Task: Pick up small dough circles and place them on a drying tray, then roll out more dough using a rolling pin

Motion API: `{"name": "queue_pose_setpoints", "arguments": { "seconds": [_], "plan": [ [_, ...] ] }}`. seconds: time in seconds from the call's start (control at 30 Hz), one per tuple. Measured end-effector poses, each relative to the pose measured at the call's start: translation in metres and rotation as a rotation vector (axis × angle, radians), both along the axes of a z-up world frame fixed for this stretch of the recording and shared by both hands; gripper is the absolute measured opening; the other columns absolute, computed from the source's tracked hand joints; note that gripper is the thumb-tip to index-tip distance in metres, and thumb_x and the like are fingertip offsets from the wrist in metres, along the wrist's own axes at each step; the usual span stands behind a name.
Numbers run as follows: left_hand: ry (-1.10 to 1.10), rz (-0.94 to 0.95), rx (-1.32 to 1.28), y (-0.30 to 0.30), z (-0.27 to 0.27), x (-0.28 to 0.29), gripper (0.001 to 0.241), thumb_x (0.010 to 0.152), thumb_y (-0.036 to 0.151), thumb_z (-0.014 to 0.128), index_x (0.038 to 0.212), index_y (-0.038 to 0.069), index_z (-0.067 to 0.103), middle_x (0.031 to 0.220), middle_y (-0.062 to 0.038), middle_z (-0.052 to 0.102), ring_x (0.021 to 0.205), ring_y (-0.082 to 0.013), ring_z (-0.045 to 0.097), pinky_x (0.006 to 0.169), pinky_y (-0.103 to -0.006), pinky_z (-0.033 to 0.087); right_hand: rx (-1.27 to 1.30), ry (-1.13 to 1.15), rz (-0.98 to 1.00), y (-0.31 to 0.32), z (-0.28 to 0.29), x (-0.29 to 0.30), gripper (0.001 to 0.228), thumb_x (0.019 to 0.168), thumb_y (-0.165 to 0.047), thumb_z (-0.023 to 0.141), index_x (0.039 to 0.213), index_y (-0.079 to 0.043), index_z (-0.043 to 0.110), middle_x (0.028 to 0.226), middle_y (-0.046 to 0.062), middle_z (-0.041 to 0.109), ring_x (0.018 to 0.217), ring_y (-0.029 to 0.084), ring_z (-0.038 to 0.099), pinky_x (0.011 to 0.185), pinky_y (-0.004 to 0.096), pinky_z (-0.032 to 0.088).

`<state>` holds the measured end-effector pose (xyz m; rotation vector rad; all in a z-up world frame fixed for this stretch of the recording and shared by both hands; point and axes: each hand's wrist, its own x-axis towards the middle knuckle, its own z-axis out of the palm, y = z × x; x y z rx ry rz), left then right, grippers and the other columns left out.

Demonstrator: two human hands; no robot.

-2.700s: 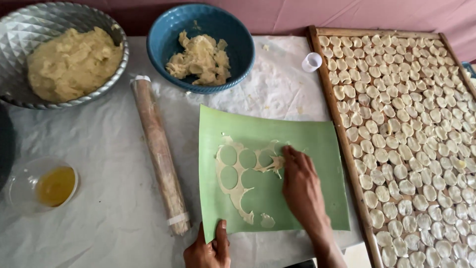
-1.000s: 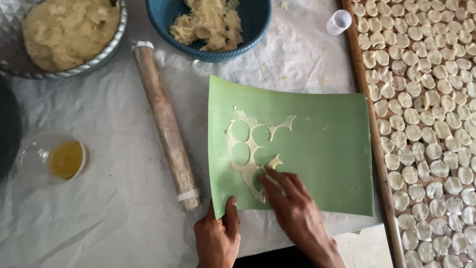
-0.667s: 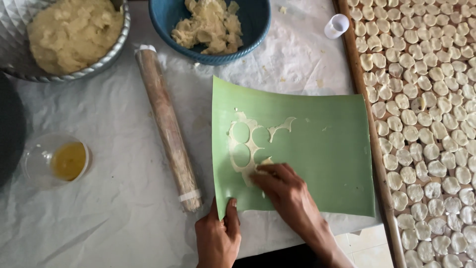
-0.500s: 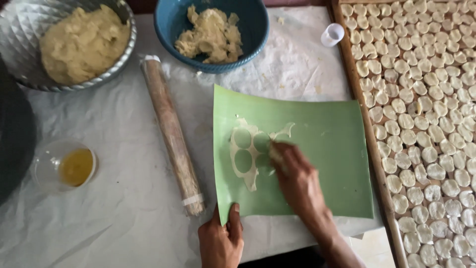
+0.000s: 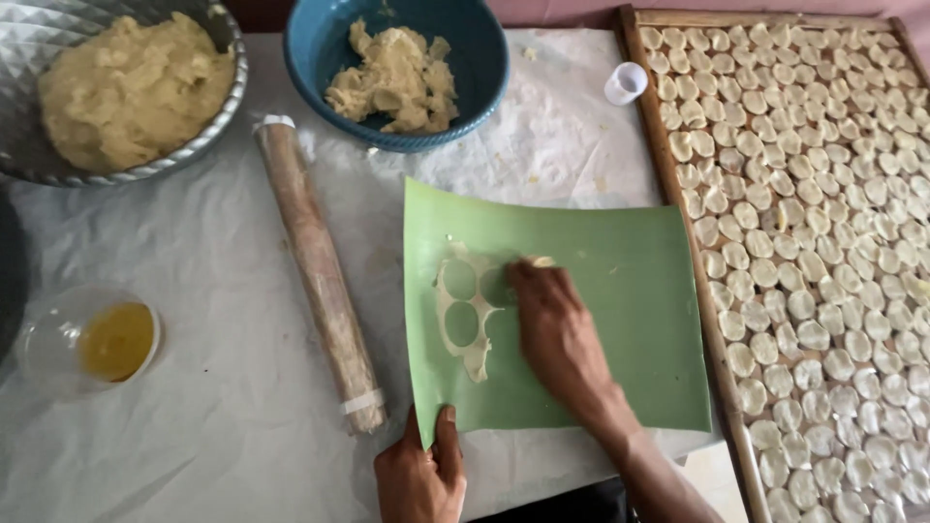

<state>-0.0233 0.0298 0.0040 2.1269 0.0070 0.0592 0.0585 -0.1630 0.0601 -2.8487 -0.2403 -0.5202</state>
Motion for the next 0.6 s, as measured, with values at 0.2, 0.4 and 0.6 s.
{"name": "queue_pose_setpoints", "arguments": {
  "seconds": [0.2,0.4,0.6],
  "plan": [
    [-0.054,-0.006,0.048,0.001,-0.009,-0.002,0.016,0.089,0.017,0.065,0.096,0.006,0.074,0.061,-0.013,0.074,0.042,-0.0356,0.065,0.045,-0.0434,0.053,0.062,0.119,0.124,0.04,0.012,-0.03,0.048,0.083,0.007,0.058,0.131,0.008,0.062,0.133,0.022,0.066,0.109,0.032,0.065,0.083,0.036,0.06],
    [-0.017,-0.029,0.032,0.002,-0.001,0.0,0.019,0.09,0.019,0.064,0.098,0.005,0.074,0.059,-0.013,0.074,0.04,-0.0331,0.065,0.043,-0.0419,0.053,0.293,0.185,0.1,0.016,0.027,0.004,0.036,0.09,0.002,0.056,0.125,0.004,0.066,0.121,0.019,0.074,0.093,0.027,0.075,0.075,0.035,0.065],
    [-0.014,-0.015,0.043,0.002,-0.006,-0.001,0.018,0.091,0.021,0.063,0.095,0.006,0.073,0.057,-0.012,0.073,0.039,-0.0338,0.064,0.043,-0.0423,0.053,0.142,0.112,0.205,0.024,0.024,0.044,0.046,0.09,0.001,0.056,0.135,0.007,0.06,0.137,0.02,0.065,0.115,0.035,0.062,0.095,0.044,0.053]
  ]
}}
